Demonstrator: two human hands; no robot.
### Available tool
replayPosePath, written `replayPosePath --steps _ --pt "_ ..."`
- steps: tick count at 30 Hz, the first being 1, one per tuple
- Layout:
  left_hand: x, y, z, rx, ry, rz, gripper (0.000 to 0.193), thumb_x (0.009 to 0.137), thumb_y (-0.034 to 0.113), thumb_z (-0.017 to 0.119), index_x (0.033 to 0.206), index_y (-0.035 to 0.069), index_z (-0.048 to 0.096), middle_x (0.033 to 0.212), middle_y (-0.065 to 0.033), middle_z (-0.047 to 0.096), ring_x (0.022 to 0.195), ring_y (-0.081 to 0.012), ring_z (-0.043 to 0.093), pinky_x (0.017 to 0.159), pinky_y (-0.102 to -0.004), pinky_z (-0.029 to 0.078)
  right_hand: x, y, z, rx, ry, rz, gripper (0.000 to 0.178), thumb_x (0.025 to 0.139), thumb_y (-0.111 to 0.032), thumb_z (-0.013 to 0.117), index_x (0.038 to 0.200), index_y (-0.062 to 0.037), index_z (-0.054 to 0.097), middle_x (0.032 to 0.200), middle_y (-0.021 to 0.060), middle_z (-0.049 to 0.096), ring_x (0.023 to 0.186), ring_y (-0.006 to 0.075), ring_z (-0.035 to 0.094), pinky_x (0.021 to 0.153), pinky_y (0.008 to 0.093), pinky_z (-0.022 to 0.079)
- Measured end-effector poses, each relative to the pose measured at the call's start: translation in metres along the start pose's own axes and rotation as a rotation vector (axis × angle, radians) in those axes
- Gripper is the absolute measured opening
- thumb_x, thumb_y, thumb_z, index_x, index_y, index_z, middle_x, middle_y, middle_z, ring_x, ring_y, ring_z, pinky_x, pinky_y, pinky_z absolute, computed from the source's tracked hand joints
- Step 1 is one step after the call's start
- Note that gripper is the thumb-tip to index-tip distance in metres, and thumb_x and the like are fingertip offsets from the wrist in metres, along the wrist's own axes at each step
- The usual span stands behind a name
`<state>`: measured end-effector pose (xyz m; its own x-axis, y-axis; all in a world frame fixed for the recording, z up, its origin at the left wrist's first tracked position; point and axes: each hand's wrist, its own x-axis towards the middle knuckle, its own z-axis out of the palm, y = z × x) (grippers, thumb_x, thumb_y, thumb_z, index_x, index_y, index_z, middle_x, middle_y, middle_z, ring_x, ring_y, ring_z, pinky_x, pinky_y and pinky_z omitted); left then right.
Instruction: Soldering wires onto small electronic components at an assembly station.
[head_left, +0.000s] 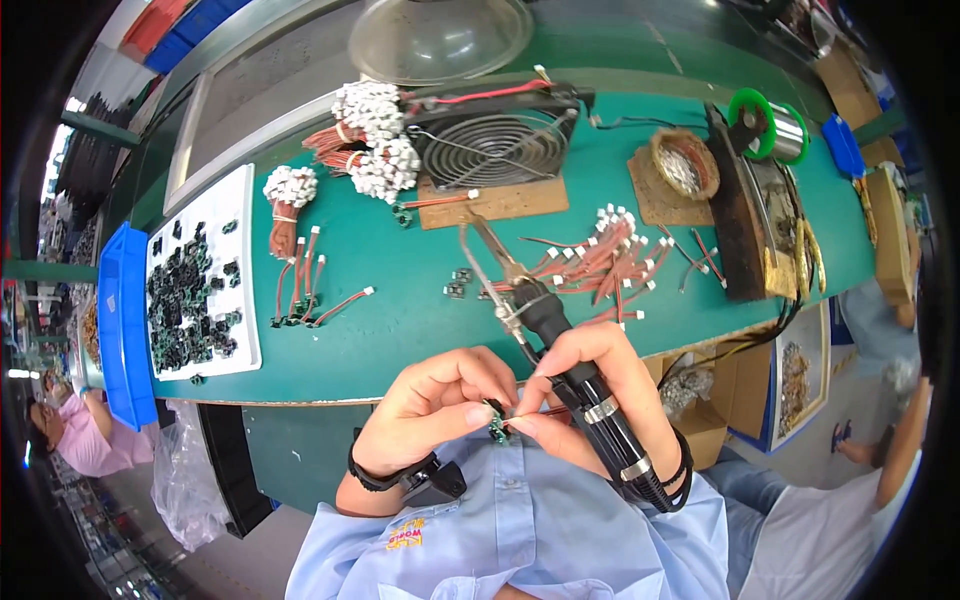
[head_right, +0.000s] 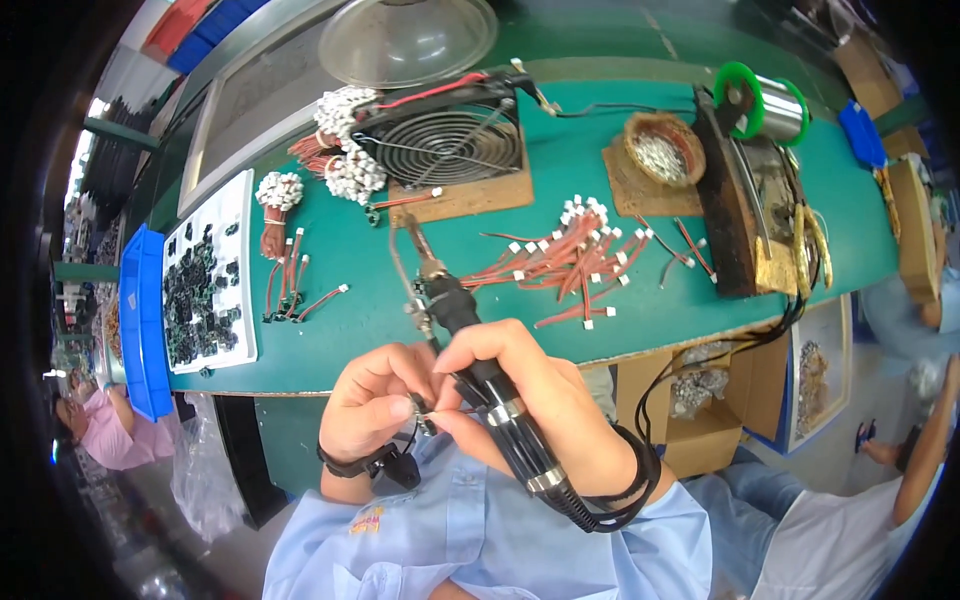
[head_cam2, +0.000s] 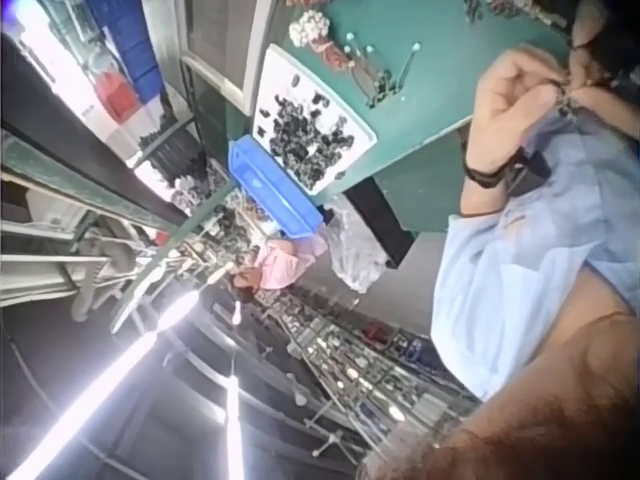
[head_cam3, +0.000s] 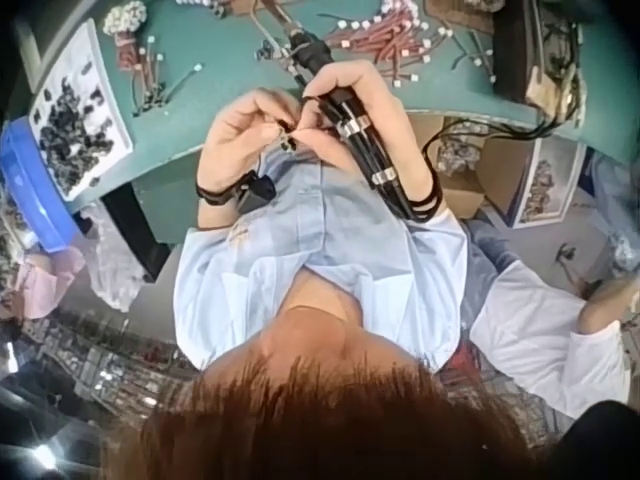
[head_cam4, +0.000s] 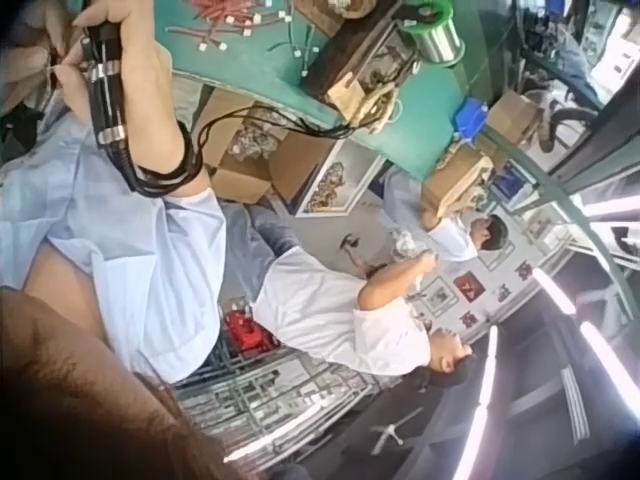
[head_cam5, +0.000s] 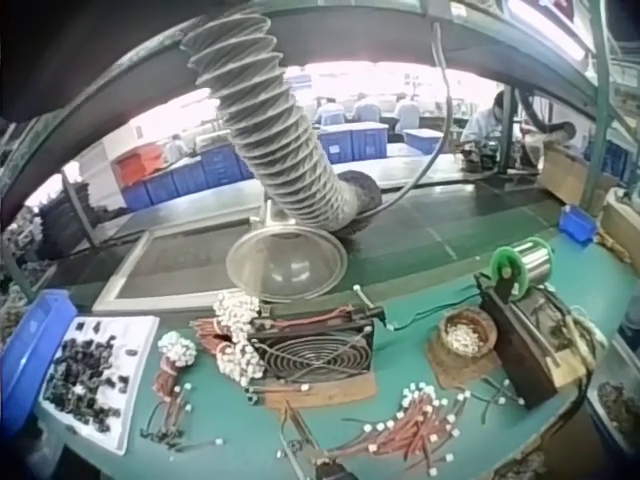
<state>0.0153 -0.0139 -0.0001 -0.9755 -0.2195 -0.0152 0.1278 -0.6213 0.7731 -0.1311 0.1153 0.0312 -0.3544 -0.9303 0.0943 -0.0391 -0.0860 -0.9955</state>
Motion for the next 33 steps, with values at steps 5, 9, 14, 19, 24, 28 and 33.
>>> replayPosePath --steps 5,9,14,19,24,28,33 --pt "-0.004 -0.01 0.005 0.268 0.077 0.166 0.011 0.087 0.008 0.054 0.096 0.002 0.054 0.101 -0.0082 0.054 0.091 -0.0177 0.053 0.079 -0.0306 0.042 -0.015 0.013 0.014 0.046 0.194 0.055 0.045 0.069 0.001 0.071 0.1 -0.0067 0.04 0.073 0.0041 0.057 0.065 0.0093 0.055 0.055 0.0197 0.043" --pt "0.0 -0.014 0.009 0.44 0.052 0.196 0.012 0.085 0.01 0.055 0.094 0.002 0.052 0.092 -0.006 0.058 0.082 -0.012 0.054 0.069 -0.0262 0.043 -0.018 -0.003 0.002 -0.202 0.101 -0.056 0.051 0.073 0.004 0.068 0.112 -0.0077 0.037 0.08 0.0114 0.056 0.066 0.0142 0.053 0.06 0.0231 0.043" --pt "-0.009 -0.004 0.02 0.372 0.108 0.194 0.007 0.084 0.006 0.051 0.087 0.001 0.048 0.087 -0.0054 0.06 0.078 -0.0093 0.054 0.071 -0.0245 0.044 -0.015 0.005 0.002 -0.247 0.077 -0.166 0.05 0.072 0.005 0.069 0.11 -0.0068 0.039 0.077 0.0099 0.055 0.064 0.0136 0.052 0.059 0.0228 0.042" --pt "-0.004 -0.003 0.019 0.282 0.073 0.174 0.007 0.084 0.006 0.051 0.084 0.001 0.046 0.089 -0.0076 0.06 0.079 -0.0098 0.055 0.072 -0.0254 0.044 -0.016 0.005 0.002 -0.25 0.107 -0.174 0.051 0.071 0.004 0.07 0.111 -0.0063 0.039 0.078 0.0102 0.055 0.065 0.0135 0.052 0.059 0.0226 0.042" --pt "-0.003 -0.003 0.014 0.279 0.044 0.165 0.007 0.085 0.006 0.05 0.084 0.001 0.045 0.09 -0.0088 0.06 0.083 -0.0108 0.055 0.074 -0.0262 0.045 -0.02 0.003 0.003 -0.279 0.136 -0.153 0.05 0.073 0.003 0.069 0.112 -0.0059 0.038 0.08 0.0109 0.056 0.068 0.014 0.053 0.063 0.0235 0.043" --pt "-0.001 -0.01 0.014 0.294 0.061 0.183 0.009 0.086 0.01 0.051 0.087 0.002 0.048 0.09 -0.0052 0.061 0.076 -0.0092 0.053 0.068 -0.0257 0.042 -0.024 0.003 0.0 -0.277 0.143 -0.124 0.049 0.074 0.003 0.067 0.113 -0.0055 0.038 0.08 0.0113 0.056 0.071 0.0144 0.054 0.066 0.0244 0.044" --pt "-0.001 -0.015 0.013 0.259 0.05 0.211 0.011 0.086 0.011 0.051 0.089 0.001 0.049 0.09 -0.0038 0.062 0.073 -0.008 0.051 0.065 -0.0257 0.041 -0.029 0.006 0.003 -0.308 0.179 -0.142 0.047 0.076 0.003 0.065 0.113 -0.0047 0.037 0.08 0.0117 0.056 0.071 0.0147 0.054 0.067 0.0249 0.044"
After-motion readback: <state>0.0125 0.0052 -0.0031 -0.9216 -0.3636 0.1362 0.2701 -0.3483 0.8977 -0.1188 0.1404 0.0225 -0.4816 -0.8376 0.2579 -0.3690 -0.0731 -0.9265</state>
